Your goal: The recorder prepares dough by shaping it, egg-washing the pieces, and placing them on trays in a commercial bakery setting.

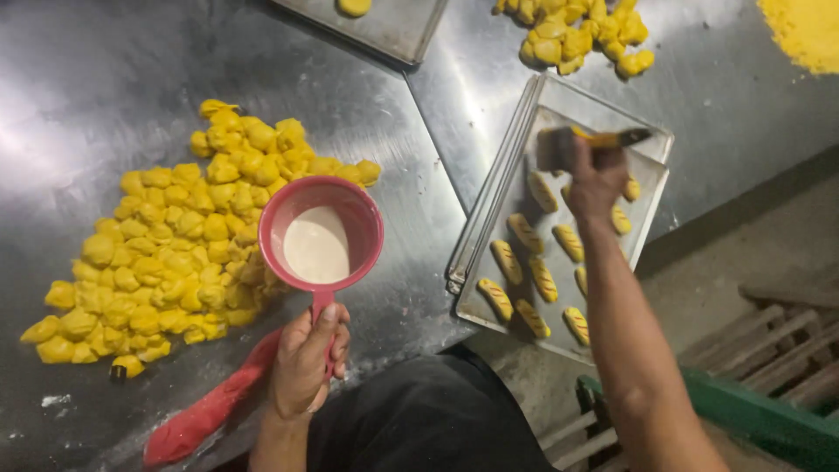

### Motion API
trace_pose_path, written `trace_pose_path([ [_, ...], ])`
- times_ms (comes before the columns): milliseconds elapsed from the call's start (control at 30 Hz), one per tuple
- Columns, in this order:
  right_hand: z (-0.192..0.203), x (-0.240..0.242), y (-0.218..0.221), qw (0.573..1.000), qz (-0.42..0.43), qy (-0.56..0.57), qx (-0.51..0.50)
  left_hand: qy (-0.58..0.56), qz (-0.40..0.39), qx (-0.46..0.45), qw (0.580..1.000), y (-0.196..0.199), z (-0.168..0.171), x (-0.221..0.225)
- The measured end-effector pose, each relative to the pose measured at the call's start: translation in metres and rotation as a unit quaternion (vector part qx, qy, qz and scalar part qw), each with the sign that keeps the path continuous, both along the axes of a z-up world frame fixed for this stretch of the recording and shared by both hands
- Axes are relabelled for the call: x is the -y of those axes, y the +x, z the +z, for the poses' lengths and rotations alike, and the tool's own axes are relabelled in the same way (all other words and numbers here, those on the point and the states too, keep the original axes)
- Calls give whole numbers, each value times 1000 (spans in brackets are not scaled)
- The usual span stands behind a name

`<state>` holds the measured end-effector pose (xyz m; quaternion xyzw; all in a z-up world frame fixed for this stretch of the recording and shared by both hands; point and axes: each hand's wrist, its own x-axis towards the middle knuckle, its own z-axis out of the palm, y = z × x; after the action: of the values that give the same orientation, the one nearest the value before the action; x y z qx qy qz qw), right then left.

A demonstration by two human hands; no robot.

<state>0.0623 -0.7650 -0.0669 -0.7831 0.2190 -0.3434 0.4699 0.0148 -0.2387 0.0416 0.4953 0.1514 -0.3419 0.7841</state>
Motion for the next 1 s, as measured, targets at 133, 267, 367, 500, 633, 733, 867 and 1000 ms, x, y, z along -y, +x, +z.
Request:
trace_pose_path([
  [133, 59, -25, -38, 996, 16, 74, -53, -2, -35, -3, 999, 10, 5, -5],
  [267, 92, 17, -112, 976, -126, -28, -178, -14, -35, 9, 999, 12, 2, -5],
  [367, 85, 13, -117, 977, -168, 2, -134, -11, -30, 7, 999, 6, 1, -12],
  [500, 47, -63, -83, 993, -22, 90, -79, -15, -40, -9, 999, 10, -6, -8],
  [633, 70, -98, -95, 992, 31, 30, -115, -3, -46, -19, 999, 15, -6, -16],
  [733, 66, -46, -150, 986, -12, 55, -156, -9, -30, -14, 999, 17, -6, -26],
  [867, 63, -12, -179, 979, -158, -3, -130, -2, -7, -1, 1000, 14, -5, -28],
  [1000, 58, -121, -132, 992, -19, -7, -122, 7, -21, -6, 1000, 23, -4, -19],
])
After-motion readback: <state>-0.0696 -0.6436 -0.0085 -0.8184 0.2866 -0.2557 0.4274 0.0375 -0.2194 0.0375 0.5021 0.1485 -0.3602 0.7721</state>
